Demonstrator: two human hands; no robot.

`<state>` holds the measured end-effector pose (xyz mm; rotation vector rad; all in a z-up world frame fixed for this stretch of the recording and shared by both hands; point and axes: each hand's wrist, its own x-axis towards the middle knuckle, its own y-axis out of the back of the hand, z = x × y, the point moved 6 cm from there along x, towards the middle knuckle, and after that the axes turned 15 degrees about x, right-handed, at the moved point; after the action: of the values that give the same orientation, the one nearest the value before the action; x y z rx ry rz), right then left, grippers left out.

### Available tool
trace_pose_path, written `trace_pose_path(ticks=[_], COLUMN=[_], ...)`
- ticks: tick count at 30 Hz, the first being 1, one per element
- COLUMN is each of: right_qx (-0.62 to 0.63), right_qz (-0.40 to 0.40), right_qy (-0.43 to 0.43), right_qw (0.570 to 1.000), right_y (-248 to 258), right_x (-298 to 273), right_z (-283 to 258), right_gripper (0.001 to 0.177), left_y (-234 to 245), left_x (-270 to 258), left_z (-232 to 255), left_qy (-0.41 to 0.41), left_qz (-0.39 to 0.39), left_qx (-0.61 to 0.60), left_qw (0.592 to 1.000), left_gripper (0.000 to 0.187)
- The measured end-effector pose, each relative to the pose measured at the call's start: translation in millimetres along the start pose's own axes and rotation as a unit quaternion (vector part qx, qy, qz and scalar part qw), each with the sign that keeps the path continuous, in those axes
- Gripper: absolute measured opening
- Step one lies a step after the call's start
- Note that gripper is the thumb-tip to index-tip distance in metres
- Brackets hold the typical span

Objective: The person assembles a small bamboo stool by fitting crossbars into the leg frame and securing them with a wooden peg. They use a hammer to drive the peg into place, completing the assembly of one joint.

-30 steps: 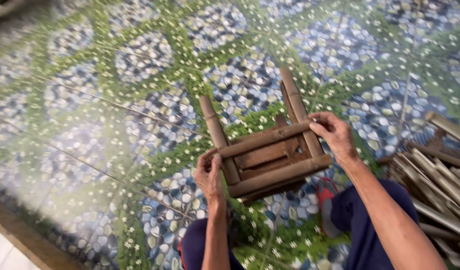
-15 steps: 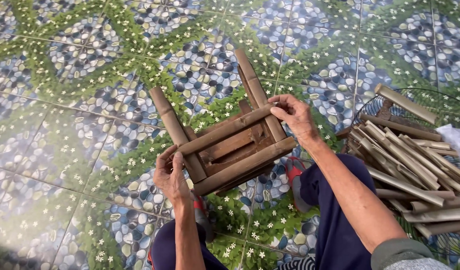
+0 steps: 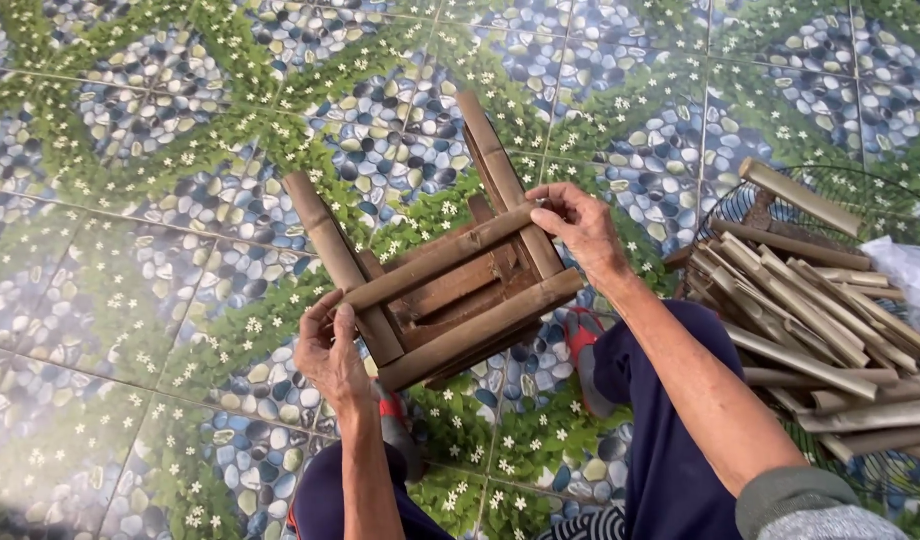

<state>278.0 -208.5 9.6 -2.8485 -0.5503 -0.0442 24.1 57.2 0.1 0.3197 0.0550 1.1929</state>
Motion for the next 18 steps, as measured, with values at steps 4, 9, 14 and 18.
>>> trace_pose_path(ticks=[4,9,14,18], right_qx=[-0.003,0.045,0.009,0.013], right_qz=[-0.004,-0.066,-0.049,-0.044], right_qy=[0.009,0.033,0.019,0.019], right_qw=[1.0,0.996,0.999,0.999], right_y=[0.2,2.2,2.8,5.0], right_x=[3.9,7.8,4.5,5.3], right_z=[5.5,3.8,1.2,1.2], right_gripper=[0.027,0.023,0.026,0.025], left_y=[-0.3,1.3,1.2,-2.0], left_x=[-3.7,-4.7,-1.9,-0.5], left_z=[6.6,22.4,9.3,4.1], left_qy=[0.003,0.034,0.055,0.062], left_qz=[0.002,-0.073,-0.057,-0.062], left_qx=[-0.006,-0.019,-0.017,-0.034], left_qw=[1.0,0.997,0.997,0.996], left_gripper=[0.024,0.026,0.026,0.028])
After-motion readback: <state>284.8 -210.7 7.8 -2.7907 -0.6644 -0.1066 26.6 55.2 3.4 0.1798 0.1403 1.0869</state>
